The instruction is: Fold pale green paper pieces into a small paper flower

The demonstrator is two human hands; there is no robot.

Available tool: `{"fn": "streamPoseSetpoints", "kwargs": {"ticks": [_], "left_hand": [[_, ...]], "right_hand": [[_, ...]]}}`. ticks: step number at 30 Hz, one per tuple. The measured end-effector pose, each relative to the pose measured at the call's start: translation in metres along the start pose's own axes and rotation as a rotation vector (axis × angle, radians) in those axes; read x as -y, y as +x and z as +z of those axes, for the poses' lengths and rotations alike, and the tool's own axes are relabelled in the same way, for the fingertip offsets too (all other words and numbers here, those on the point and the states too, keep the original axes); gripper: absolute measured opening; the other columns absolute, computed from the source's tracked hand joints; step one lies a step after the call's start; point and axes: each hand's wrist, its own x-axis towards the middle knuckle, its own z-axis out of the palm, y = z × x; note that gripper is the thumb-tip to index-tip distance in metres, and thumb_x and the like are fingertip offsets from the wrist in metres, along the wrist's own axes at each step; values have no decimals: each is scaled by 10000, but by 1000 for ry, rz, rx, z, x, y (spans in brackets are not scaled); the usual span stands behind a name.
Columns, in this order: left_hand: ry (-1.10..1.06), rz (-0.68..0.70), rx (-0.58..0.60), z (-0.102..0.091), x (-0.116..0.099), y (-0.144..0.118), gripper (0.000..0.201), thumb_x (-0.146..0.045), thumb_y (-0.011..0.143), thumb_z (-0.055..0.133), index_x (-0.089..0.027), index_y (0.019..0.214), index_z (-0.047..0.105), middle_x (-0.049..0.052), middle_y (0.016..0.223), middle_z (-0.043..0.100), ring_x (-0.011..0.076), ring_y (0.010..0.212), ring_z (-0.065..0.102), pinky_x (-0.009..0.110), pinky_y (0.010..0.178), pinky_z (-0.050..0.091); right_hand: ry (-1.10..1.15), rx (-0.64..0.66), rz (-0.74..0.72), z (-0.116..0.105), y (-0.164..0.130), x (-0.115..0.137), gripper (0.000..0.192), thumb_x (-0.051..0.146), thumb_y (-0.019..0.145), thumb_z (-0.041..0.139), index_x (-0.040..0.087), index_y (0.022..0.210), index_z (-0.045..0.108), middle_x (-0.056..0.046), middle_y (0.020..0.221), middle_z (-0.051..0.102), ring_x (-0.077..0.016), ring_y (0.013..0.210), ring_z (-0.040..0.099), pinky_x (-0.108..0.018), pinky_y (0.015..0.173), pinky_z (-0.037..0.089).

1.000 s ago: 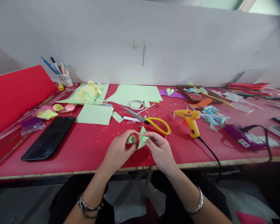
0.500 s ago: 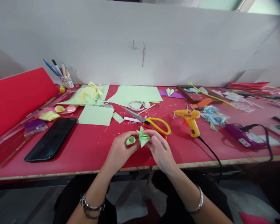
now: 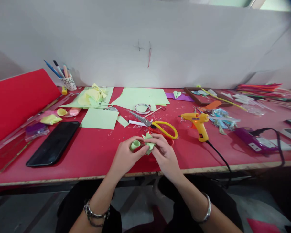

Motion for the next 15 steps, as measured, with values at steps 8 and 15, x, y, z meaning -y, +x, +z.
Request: {"fn": "streamPoseSetpoints", "kwargs": {"ticks": [8, 15], "left_hand": [[-147, -110, 31, -1, -2, -1, 279, -318, 695, 585, -158, 925, 587, 21, 803, 663, 150, 740, 602, 238, 660, 481], [-147, -28, 24, -2, 0, -2, 209, -235, 729, 562, -171, 928, 559, 24, 855, 639, 147, 784, 597, 254, 714, 475]], "right_hand": [[-115, 34, -12, 0, 1, 2, 248, 207, 830, 414, 227, 906, 649, -58, 1063, 516, -179, 1090, 465, -310, 891, 407], [-9, 24, -39, 2, 2, -7, 269, 172, 802, 482, 249, 1055, 533, -43, 1042, 527, -162, 993, 520, -314, 886, 424]]}}
